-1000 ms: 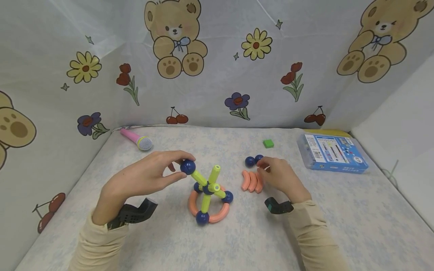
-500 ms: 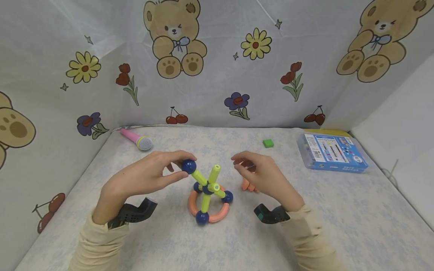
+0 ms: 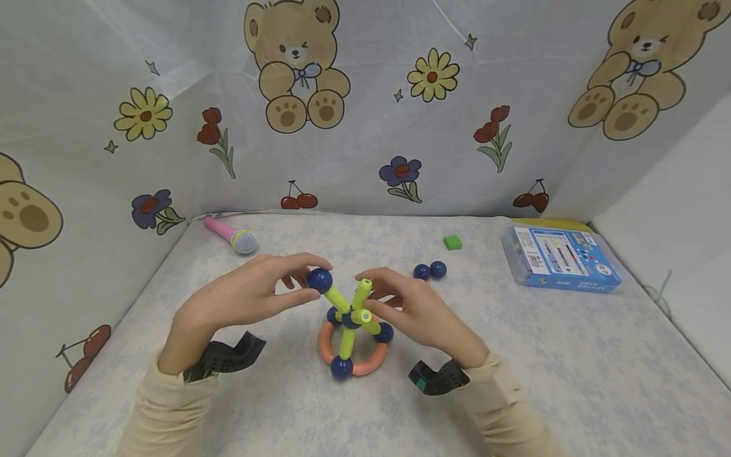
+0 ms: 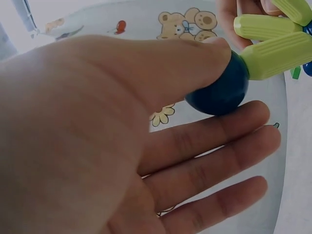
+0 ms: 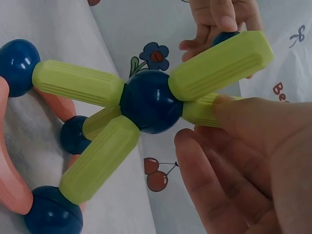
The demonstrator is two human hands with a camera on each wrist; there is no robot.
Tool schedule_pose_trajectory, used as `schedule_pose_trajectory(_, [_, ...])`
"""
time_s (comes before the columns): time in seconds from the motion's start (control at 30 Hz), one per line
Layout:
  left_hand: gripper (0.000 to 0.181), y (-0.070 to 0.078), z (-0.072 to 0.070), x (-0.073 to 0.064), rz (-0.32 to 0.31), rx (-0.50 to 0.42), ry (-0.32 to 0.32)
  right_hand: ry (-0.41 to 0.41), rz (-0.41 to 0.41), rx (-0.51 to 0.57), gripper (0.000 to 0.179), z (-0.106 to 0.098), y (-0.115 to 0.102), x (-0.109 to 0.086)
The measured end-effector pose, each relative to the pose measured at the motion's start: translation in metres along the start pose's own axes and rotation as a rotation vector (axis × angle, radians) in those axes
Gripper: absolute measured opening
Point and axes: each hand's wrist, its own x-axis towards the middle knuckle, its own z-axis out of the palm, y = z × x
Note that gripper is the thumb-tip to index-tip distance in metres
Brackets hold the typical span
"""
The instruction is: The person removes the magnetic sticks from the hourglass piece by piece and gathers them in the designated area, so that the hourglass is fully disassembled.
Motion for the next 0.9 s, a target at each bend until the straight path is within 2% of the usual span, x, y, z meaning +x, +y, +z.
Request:
schedule_pose_trajectory(0.17, [0.041, -0.004, 0.001, 0.003, 0.003, -0.014, 0.007, -0.030, 0.002, 0.051, 0.040, 0.003, 0.003, 0.001])
schedule_pose_trajectory(0.3, [0.040, -0.007, 0.002, 0.004, 0.005, -0.032, 0.012, -0.104, 0.015, 0.121, 0.041, 0.005, 0.007, 0.001])
schedule_pose_trajectory(0.47, [0.039, -0.008, 0.003, 0.003, -0.002, -0.053, 0.008, -0.175, -0.004, 0.180, 0.040, 0.011, 0.013, 0.000])
schedule_pose_trajectory(0.9, [0.037, -0.009, 0.004, 0.005, -0.011, -0.056, 0.024, -0.139, 0.000, 0.215, 0.028, 0.023, 0.013, 0.001])
